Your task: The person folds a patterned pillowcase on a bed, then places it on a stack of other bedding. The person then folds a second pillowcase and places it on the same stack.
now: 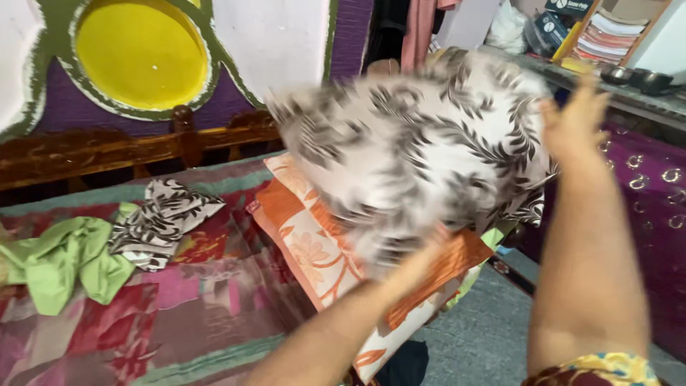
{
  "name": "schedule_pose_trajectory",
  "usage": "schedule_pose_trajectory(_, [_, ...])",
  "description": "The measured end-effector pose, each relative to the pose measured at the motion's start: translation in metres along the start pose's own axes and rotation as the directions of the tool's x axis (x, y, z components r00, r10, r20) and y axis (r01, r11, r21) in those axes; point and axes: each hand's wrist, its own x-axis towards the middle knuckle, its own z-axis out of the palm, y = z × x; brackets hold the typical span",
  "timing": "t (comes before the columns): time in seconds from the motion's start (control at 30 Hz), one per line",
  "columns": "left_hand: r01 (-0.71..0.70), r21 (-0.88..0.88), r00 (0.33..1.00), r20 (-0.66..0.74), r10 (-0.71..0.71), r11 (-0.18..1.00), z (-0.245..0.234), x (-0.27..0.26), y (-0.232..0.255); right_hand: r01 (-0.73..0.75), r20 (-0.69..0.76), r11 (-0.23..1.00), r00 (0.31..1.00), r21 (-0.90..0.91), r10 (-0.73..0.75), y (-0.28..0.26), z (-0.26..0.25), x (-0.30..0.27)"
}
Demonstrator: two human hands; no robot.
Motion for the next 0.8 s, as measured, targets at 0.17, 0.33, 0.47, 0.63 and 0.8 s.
schedule_pose_trajectory(0.17, [0.133, 0.107, 0.908, 0.385, -0.165, 0.985, 0.0, -0.015, -0.039, 0.014, 0.569, 0.995, 0.821, -0.101, 0.046, -0.037, 0.104, -0.111])
schedule_pose_trajectory(0.33, [0.105, -0.686, 0.924, 0.336, 0.185, 0.72, -0.036, -0.005, -0.043, -0.092, 0.501, 0.989, 0.854, -0.12, 0.14, -0.042, 0.107, -0.145])
schedule_pose_trajectory(0.47, [-0.083, -0.49, 0.994, -0.103, 0.036, 0.868, -0.035, 0.002, -0.014, -0.023, 0.106, 0.931, 0.994, 0.363, -0.017, 0.02, 0.112, -0.148])
schedule_pose_trajectory(0.63, [-0.532, -0.389, 0.842, -0.342, 0.418, 0.752, -0.042, 0.028, 0.004, -0.224, -0.174, 0.862, 0.927, 0.454, 0.332, 0.086, 0.133, -0.174])
schedule_pose_trajectory(0.8, [-0.493, -0.471, 0.866, -0.343, 0.363, 0.732, -0.091, 0.064, 0.02, -0.311, 0.134, 0.586, 0.936, 0.748, 0.326, 0.054, 0.163, -0.174])
